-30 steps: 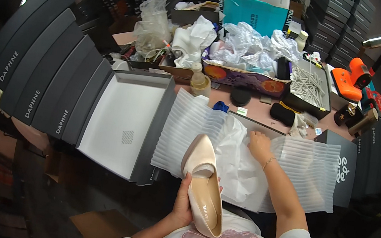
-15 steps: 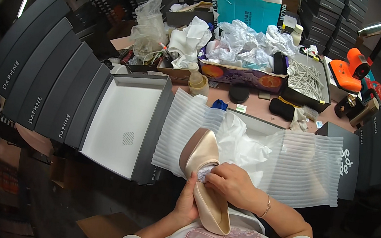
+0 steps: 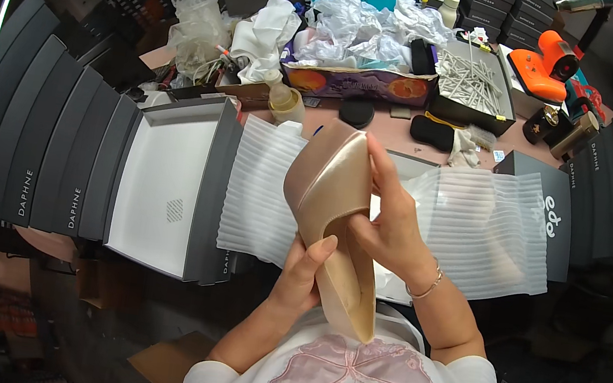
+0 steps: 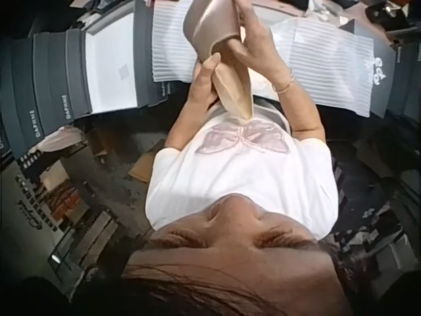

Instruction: Inspecting and packing high-heeled shoes into boxes.

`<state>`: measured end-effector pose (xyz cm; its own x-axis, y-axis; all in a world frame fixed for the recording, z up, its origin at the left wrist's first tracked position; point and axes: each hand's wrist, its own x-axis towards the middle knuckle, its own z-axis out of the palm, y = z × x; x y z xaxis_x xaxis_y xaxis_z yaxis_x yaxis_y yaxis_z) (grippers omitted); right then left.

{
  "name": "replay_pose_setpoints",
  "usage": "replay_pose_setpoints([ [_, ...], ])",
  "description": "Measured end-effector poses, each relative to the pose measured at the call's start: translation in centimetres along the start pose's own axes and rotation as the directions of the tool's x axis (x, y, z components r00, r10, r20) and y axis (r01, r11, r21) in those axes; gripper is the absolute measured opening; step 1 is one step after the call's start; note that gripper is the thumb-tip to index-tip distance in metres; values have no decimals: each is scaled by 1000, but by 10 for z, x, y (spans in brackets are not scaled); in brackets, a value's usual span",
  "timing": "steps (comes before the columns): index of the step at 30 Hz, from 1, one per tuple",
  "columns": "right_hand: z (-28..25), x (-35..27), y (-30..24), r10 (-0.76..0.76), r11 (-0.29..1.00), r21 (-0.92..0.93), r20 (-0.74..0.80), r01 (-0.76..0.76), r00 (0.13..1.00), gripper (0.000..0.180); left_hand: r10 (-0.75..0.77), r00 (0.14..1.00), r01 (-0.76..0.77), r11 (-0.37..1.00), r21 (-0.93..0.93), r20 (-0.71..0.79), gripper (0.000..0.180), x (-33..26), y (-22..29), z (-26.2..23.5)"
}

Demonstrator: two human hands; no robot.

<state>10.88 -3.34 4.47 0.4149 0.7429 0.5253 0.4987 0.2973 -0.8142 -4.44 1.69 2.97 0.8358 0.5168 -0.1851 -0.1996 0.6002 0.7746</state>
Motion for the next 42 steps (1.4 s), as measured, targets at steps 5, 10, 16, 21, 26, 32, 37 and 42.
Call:
replay_pose_setpoints([
  [5, -17, -8, -9, -2, 999, 52, 169, -7, 986, 67, 209, 971, -200, 976, 81, -119, 52, 10, -6, -12],
  [10, -44, -64, 23, 344, 849, 342, 220, -402, 913, 65, -268, 963, 236, 894, -381, -30, 40, 20, 18, -31],
  [16, -26, -84, -15, 9, 969, -240, 263, 56, 965, 44, -392, 909, 376, 620, -689, 142, 41, 37, -4, -32],
  [21, -24, -85, -13, -182, 880, -404, 202, 252, 962, 34, -311, 929, 371, 747, -552, 202, 33, 35, -1, -25],
  [26, -17, -89, -20, -243, 849, -413, 250, 330, 937, 31, -284, 898, 429, 731, -531, 336, 28, 29, -9, -38],
  [32, -12, -95, -20, -134, 908, -356, 251, 220, 959, 35, -317, 907, 420, 732, -537, 278, 32, 27, -11, -39],
  [37, -34, -78, -54, -97, 935, -319, 188, 154, 977, 53, -345, 936, 341, 850, -402, 64, 50, 45, -18, -37],
  [42, -26, -83, -22, 5, 928, -371, 99, 32, 995, 62, -88, 981, 56, 981, -185, -170, 61, 57, -47, -1],
])
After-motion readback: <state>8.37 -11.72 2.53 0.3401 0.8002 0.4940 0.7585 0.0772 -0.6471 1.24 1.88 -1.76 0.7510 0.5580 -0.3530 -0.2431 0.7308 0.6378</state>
